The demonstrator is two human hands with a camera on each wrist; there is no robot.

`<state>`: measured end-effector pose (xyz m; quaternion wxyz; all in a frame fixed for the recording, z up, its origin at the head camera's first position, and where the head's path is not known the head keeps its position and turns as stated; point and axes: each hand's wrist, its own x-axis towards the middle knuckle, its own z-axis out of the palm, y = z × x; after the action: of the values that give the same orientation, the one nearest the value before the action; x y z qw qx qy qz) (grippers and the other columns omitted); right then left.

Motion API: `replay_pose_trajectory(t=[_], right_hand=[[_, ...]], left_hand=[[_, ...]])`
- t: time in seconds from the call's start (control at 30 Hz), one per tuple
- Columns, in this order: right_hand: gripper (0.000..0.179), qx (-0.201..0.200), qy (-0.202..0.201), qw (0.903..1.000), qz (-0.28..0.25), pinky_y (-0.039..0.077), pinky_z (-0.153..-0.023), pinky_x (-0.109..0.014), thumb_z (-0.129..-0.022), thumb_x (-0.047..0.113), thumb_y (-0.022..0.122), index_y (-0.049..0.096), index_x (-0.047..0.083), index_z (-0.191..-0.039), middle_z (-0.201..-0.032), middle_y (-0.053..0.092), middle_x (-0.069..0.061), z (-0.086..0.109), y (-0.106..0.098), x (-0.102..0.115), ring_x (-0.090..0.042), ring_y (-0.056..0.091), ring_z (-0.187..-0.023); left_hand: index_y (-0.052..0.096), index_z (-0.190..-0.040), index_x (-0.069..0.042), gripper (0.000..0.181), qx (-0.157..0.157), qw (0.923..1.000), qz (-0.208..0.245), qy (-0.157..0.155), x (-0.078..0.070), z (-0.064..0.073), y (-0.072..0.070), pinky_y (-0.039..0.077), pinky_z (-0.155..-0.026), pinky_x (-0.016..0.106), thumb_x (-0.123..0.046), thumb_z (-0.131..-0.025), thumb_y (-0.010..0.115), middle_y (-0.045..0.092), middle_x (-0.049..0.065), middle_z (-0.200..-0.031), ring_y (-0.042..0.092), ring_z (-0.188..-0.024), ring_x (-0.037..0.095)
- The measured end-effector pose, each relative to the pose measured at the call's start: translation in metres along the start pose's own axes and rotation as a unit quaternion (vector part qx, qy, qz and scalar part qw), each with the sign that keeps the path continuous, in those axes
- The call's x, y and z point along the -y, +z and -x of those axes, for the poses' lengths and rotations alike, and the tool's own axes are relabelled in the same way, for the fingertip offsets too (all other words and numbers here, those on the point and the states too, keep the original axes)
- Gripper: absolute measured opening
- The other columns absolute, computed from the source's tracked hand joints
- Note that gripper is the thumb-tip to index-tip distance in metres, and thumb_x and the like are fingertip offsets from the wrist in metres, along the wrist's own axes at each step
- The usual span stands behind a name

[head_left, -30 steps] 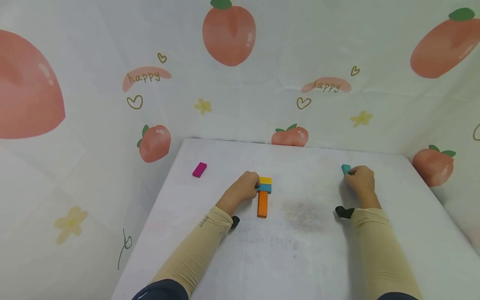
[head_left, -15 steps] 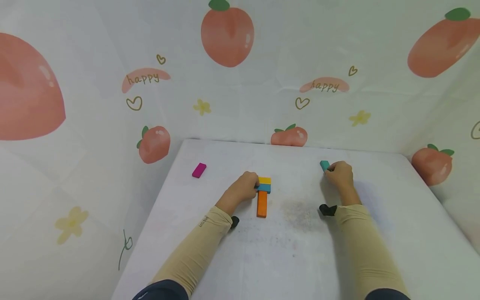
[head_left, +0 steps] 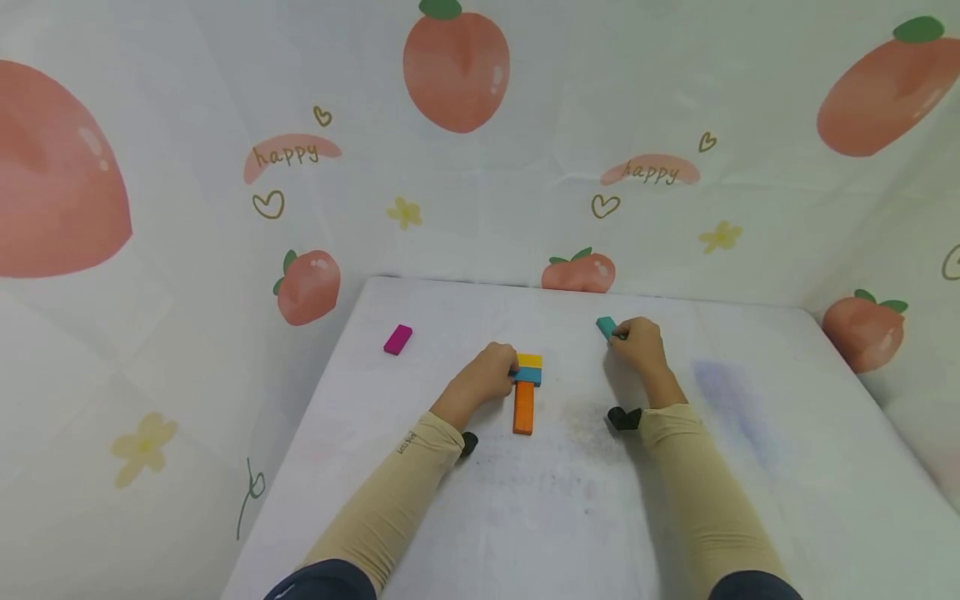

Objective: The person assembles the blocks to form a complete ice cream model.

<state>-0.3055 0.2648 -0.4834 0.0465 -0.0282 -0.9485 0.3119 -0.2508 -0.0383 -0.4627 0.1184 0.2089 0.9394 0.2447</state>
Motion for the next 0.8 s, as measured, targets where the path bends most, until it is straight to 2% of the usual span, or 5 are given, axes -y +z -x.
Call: replay_pose_trajectory(t=[0.5,0.8], right_hand=[[0.023,0.031,-0.059,0.9977,-0.014,0.057,-0.095,-0.053,-0.096,0.004,0.071,0.077,-0.011,-0.112,-0.113,0.075,-0.028,-0.001,0.032,0.036,-0.037,0.065,-0.101],[0.024,0.054,-0.065,0.9963,-0.017,0.057,-0.099,-0.050,-0.098,0.006,0.071,0.076,-0.010,-0.115,-0.113,0.068,-0.024,0.004,0.045,0.055,-0.035,0.062,-0.103]], left_hand=[[0.073,-0.122,0.007,0.027,-0.002,1.0000,0.001,0.006,0.000,-0.001,-0.001,0.057,-0.107,0.043,0.005,-0.095,0.069,0.074,0.017,-0.122,0.068,-0.117,0.027],[0.073,-0.123,0.005,0.028,0.002,1.0000,0.003,-0.006,0.000,-0.002,0.001,0.056,-0.109,0.041,0.003,-0.096,0.070,0.074,0.015,-0.123,0.068,-0.117,0.025]])
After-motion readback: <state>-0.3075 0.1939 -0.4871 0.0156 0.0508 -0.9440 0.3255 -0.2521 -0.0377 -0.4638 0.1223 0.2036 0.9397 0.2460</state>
